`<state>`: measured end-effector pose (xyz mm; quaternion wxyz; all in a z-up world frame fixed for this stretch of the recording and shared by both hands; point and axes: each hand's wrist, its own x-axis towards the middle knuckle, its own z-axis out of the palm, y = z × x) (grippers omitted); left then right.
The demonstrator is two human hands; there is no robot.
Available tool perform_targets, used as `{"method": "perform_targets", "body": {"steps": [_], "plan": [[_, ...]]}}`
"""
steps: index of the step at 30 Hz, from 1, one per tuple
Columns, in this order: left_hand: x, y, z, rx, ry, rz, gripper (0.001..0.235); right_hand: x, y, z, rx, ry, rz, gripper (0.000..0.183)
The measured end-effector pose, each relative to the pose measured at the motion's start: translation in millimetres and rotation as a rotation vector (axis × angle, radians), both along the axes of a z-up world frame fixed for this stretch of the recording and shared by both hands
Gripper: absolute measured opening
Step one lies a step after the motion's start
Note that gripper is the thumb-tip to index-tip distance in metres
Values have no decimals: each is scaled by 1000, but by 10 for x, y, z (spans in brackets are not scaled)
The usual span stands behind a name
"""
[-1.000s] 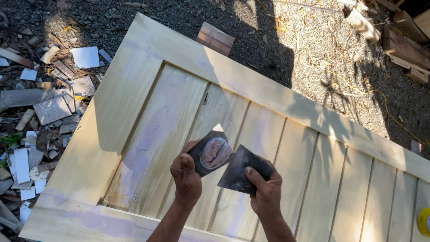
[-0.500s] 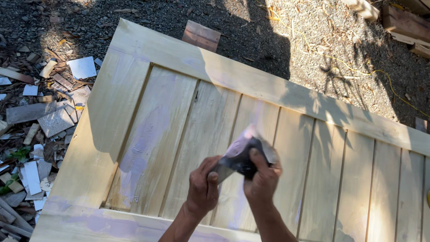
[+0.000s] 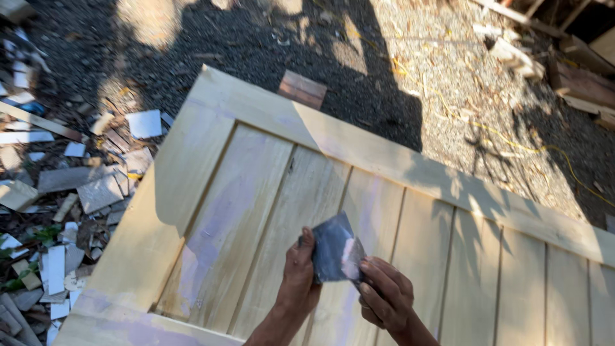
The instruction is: The person uses a putty knife to scoop wood filler from a can and applies it to the surface of a wooden door frame. They spread the filler into the grooves and joints of the wood using a second putty knife to smooth the surface.
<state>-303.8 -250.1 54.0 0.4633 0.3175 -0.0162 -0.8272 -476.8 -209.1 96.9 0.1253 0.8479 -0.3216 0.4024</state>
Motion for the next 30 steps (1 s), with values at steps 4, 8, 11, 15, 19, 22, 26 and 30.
{"method": "perform_targets", "body": {"steps": [4, 8, 11, 15, 19, 22, 26, 30], "plan": [[83, 15, 169, -8, 67, -6, 48, -260, 20, -226, 105, 30, -39, 17], [183, 48, 273, -107, 93, 48, 49, -200, 195, -398, 397, -273, -267, 25], [97, 118, 238, -195, 14, 55, 51, 72, 415, -432, 342, -880, -605, 46], [43, 105, 137, -167, -52, 59, 50, 392, 471, -441, 348, -566, -601, 57], [175, 105, 48, -189, -159, 116, 50, 517, 591, -72, 567, -555, -554, 56], [72, 297, -100, -187, -236, 114, 50, 476, 553, -107, 358, -543, -428, 48], [307, 47, -637, -478, -1039, 380, 49, 294, 555, -556, 638, -571, -630, 36], [593, 249, -709, -273, -948, 351, 49, 256, 659, -427, 1050, -1616, -481, 26]]}}
